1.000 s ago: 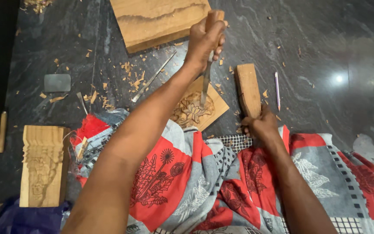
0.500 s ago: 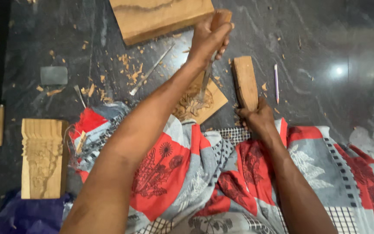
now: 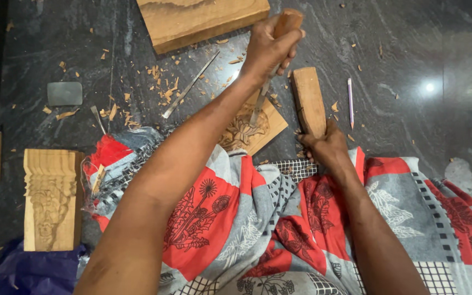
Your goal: The person carves a floral design into a rectangular wooden block using a chisel and a wooden mallet. They repeatedly strike the chisel to remove wood shavings and refine the pattern.
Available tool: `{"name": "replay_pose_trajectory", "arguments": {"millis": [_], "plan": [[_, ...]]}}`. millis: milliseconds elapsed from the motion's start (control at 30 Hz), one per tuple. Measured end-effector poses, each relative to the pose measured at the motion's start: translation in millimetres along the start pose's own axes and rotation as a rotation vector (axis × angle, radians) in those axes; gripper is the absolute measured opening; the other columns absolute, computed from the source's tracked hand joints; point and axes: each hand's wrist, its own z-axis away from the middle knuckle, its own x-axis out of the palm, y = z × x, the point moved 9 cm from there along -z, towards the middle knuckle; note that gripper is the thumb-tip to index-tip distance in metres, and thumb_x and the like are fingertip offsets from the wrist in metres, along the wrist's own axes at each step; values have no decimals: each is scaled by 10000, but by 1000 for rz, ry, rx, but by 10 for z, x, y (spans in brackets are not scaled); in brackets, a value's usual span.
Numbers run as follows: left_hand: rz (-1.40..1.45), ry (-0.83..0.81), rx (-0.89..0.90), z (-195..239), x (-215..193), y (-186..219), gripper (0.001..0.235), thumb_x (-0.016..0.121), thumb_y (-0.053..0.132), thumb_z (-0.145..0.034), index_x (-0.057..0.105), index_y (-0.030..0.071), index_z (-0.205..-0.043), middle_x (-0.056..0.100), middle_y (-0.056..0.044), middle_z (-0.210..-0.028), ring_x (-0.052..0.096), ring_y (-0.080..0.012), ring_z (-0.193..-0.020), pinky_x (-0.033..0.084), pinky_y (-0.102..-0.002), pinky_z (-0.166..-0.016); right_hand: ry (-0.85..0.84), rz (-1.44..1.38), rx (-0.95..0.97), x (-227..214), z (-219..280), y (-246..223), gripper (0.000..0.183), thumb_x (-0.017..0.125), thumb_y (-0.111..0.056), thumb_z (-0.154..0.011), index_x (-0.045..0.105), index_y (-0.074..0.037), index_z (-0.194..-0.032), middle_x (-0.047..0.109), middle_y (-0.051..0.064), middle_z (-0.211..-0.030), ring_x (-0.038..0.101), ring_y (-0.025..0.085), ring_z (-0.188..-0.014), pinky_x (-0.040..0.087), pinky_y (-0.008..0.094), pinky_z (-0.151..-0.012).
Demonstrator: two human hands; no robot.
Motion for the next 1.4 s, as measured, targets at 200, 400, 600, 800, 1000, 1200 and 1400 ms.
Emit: {"name": "replay_pose_trajectory", "arguments": {"millis": [200,400,600,800,1000,1200,1400], "plan": [[-49,-49,59,106,193,35,135,718,125,-863,670,50,-965,599,-1,-601,537,-71,-427,415,-261,-356,-8,-76,-48,-14,-9,-15,326,737,-83,-850,571,19,-1112,623,74,-680,538,138,-459,409,298,-390],[-275,-41,532,479,474,406,252,777,112,-817,687,62,-1048,700,27,-822,645,-60,-740,566,-303,-654,184,-222,-221,-369,188,-215,312,697,-57,-837,612,-6,-1132,639,50,-745,558,120,-516,418,268,-426],[-373,124,297,255,113,326,141,774,136,-847,673,43,-815,648,9,-645,635,-82,-568,507,-289,-539,240,-343,-348,-689,468,-490,374,724,-49,-809,519,-47,-1122,634,48,-756,585,133,-526,416,270,-414],[-339,96,540,501,254,556,171,742,96,-827,701,82,-992,674,14,-762,643,-78,-678,529,-276,-609,329,-337,-368,-801,605,-614,394,791,-114,-896,527,-50,-1181,605,65,-764,563,141,-522,392,276,-413],[-427,-70,475,649,591,597,273,765,116,-783,688,57,-1039,735,-56,-807,692,-88,-709,561,-289,-659,388,-177,-743,-1211,825,-1170,405,806,-47,-989,500,-23,-1252,641,73,-1043,680,137,-782,579,271,-653],[-378,-48,472,541,560,539,229,737,93,-809,683,55,-1028,687,-33,-762,638,-91,-696,550,-296,-639,396,202,-1080,-1241,815,-1790,657,865,33,-933,458,37,-1449,641,172,-1290,677,276,-1110,590,373,-964],[-302,-35,375,362,482,371,186,733,84,-793,690,59,-972,621,5,-668,587,-57,-583,502,-281,-529,235,260,-916,-1175,382,-1840,770,885,10,-828,525,-19,-1508,670,103,-1341,669,199,-1229,562,330,-1047]]}}
